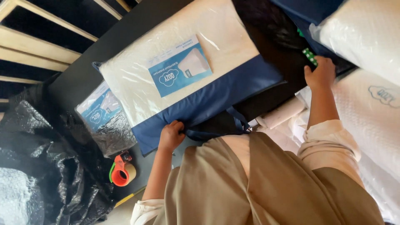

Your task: The person dusts a blue tote bag with a feather duster, places a plastic-wrapped pillow inside, adds a product card, and folds the bag closed. The person repeats the dusting and packing process for a second pillow.

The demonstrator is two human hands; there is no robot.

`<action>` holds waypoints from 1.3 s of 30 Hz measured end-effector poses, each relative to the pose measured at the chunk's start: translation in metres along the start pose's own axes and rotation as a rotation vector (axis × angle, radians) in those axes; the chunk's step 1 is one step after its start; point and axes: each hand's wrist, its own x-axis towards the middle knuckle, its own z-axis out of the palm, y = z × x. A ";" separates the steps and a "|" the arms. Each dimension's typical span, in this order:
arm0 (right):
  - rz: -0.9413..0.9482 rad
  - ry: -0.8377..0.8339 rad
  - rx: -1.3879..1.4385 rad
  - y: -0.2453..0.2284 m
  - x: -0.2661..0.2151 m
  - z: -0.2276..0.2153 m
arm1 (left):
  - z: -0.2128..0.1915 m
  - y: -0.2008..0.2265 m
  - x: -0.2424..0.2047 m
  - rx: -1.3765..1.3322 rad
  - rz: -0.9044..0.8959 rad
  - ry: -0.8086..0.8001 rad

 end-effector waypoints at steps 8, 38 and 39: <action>-0.010 -0.020 -0.115 0.013 0.042 0.029 | 0.000 0.028 -0.033 0.019 -0.089 0.047; -0.523 -0.370 0.558 -0.362 -0.084 0.006 | -0.024 -0.019 -0.063 -0.160 -0.508 -0.395; -0.537 -0.297 0.567 -0.362 -0.085 0.015 | -0.026 -0.024 -0.069 -0.161 -0.454 -0.385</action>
